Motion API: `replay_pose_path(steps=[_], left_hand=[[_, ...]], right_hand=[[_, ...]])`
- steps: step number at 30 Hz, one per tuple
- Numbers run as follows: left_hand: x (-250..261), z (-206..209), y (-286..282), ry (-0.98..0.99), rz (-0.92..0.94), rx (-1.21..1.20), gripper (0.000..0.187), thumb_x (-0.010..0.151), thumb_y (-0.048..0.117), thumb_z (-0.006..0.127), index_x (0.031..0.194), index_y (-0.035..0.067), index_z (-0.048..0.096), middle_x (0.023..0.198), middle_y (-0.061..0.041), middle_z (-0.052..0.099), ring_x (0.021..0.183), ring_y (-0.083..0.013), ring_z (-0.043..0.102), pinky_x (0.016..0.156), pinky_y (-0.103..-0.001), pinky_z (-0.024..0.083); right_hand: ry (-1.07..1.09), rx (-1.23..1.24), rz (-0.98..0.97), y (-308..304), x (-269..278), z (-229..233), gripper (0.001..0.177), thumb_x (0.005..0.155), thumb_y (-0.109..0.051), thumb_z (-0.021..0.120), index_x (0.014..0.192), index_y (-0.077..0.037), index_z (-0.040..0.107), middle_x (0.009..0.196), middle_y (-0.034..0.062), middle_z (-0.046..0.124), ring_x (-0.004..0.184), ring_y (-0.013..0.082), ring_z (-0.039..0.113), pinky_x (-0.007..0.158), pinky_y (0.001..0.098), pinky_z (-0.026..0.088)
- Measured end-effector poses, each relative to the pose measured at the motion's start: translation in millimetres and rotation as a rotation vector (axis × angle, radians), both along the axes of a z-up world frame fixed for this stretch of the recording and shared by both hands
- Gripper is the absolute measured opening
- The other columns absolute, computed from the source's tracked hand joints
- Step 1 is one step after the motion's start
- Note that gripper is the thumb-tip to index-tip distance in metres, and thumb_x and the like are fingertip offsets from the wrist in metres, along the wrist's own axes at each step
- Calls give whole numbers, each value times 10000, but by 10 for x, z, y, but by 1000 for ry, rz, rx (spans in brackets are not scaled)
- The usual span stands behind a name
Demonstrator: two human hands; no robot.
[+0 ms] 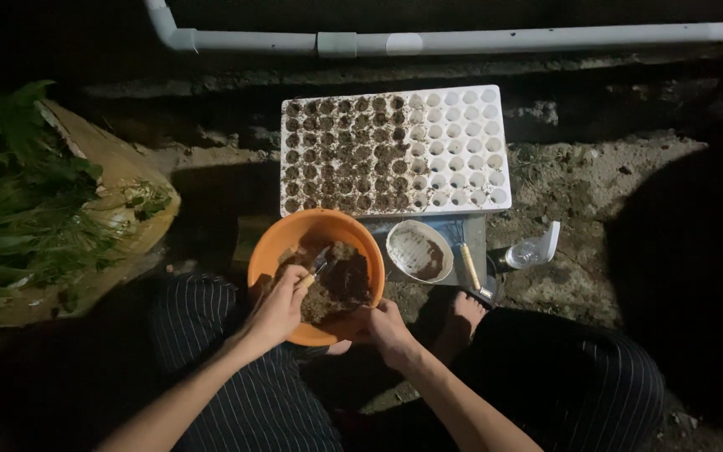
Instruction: Filling a seedling tray with soil and planting seeds into individual cells
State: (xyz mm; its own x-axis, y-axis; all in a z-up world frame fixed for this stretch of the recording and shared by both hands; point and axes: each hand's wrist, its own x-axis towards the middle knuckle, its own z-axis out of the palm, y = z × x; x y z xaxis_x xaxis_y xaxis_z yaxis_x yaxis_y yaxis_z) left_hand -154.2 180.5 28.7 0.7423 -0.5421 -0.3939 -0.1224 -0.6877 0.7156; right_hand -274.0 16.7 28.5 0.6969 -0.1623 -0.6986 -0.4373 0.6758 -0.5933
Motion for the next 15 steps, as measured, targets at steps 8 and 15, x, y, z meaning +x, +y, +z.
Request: replay_pose_path(steps=[8, 15], left_hand=[[244, -108, 43, -23, -37, -12, 234, 1060, 73, 416, 1274, -2, 476, 1151, -327, 640, 882, -437, 705, 733, -478, 565], [634, -1, -442, -339, -128, -296, 162, 1001, 83, 623, 1079, -59, 623, 927, -327, 630, 817, -499, 697, 676, -509, 573]], right_hand=[[44, -73, 9, -69, 140, -977, 263, 808, -77, 680, 1003, 99, 692, 840, 256, 675, 745, 371, 712, 655, 477, 593], [96, -146, -21, -11, 269, -1268, 204, 809, -105, 633, 889, 62, 720, 732, 212, 664, 603, 316, 672, 491, 415, 541]])
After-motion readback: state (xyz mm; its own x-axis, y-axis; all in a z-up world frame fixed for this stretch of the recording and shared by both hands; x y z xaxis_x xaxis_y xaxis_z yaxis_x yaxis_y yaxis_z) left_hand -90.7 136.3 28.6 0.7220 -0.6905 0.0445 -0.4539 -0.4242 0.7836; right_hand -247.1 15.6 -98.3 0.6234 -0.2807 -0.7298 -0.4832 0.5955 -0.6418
